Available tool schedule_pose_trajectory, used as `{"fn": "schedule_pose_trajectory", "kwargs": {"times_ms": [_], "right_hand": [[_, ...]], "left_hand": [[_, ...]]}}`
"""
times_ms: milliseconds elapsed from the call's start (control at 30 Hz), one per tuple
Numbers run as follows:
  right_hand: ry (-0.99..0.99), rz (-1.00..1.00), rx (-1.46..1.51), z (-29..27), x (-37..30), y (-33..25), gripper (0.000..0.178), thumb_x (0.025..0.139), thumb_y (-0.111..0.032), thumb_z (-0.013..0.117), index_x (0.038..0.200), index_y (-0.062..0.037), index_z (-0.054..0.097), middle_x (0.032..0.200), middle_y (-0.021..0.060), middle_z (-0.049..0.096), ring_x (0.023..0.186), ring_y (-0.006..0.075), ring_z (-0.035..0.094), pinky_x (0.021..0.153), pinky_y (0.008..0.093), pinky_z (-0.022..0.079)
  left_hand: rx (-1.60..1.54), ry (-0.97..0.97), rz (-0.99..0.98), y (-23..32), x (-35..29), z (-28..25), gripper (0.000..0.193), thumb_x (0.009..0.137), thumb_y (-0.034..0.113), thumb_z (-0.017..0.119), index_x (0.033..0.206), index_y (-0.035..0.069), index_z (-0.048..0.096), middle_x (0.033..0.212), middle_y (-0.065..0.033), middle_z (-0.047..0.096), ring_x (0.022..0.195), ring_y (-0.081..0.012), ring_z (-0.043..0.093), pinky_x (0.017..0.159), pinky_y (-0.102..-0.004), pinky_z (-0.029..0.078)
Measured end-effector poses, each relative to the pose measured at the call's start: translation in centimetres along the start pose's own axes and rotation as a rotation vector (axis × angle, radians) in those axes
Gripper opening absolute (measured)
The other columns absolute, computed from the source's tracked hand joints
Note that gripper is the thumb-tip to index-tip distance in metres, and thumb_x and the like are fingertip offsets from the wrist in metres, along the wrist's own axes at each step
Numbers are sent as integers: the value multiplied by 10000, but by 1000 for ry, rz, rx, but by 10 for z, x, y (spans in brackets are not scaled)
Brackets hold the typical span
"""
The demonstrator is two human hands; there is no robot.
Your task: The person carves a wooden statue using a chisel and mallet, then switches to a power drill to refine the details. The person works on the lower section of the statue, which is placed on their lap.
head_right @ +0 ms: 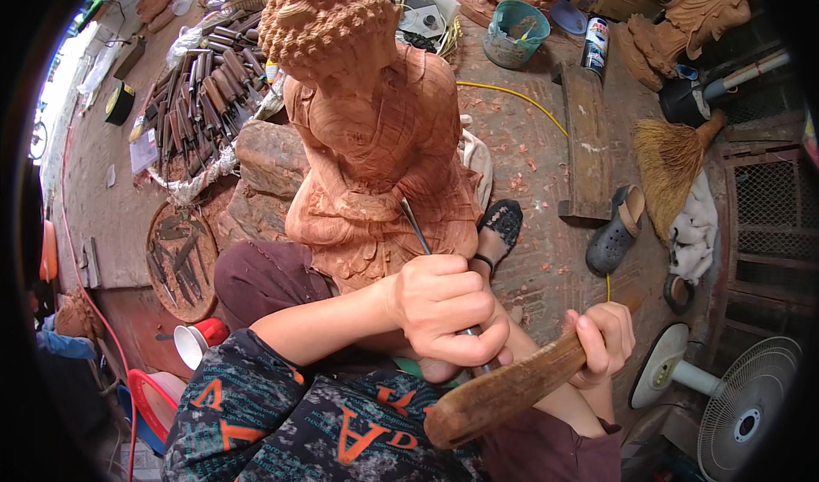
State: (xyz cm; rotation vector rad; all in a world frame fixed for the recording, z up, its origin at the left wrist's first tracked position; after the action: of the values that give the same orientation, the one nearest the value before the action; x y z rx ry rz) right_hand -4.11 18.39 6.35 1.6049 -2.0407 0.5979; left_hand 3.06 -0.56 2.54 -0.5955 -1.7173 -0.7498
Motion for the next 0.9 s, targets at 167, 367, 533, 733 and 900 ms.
{"fn": "schedule_pose_trajectory", "kwargs": {"times_ms": [167, 367, 533, 733, 900], "right_hand": [[247, -8, 139, 4, -17, 7, 357, 791, 61, 635, 1056, -46, 420, 689, 105, 479, 512, 221, 458, 443, 346, 376], [297, 3, 66, 8, -23, 8, 359, 807, 58, 635, 1048, -57, 394, 681, 103, 470, 511, 224, 446, 441, 355, 371], [230, 150, 60, 1, -15, -1, 334, 835, 67, 594, 1062, -68, 389, 696, 104, 465, 555, 235, 461, 475, 360, 389], [97, 201, 3, -2, -8, 1, 400, 837, 153, 495, 1145, -62, 357, 797, 111, 484, 656, 208, 485, 596, 313, 414], [101, 203, 6, -5, -13, 5, 347, 838, 113, 542, 1105, -56, 398, 818, 106, 500, 697, 219, 515, 628, 326, 436]], "left_hand": [[0, 15, -15, 0, 1, 4, 147, 663, 192, 615, 770, 115, 548, 616, 21, 386, 515, -118, 390, 443, -255, 265], [48, 14, -22, 0, 1, 7, 140, 667, 196, 609, 767, 120, 548, 620, 20, 397, 515, -117, 398, 444, -254, 268], [33, 51, -70, -2, 3, 5, 138, 668, 190, 602, 776, 117, 558, 628, 19, 409, 517, -116, 406, 446, -255, 272], [43, 99, -100, -3, 7, 7, 137, 671, 189, 596, 780, 113, 565, 631, 19, 407, 520, -115, 407, 450, -256, 272], [41, 103, -96, -4, 9, 8, 134, 668, 189, 598, 777, 116, 566, 626, 18, 390, 516, -115, 398, 448, -259, 267]]}}
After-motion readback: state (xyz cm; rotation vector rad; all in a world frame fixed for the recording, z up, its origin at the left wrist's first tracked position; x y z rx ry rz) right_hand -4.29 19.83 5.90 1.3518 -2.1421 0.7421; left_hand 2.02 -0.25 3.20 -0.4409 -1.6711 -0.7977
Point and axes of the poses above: each hand's wrist, its own x-axis towards the middle knuckle, its own z-axis out of the palm, y = z × x, the point moved 3 cm from there along x, towards the middle knuckle
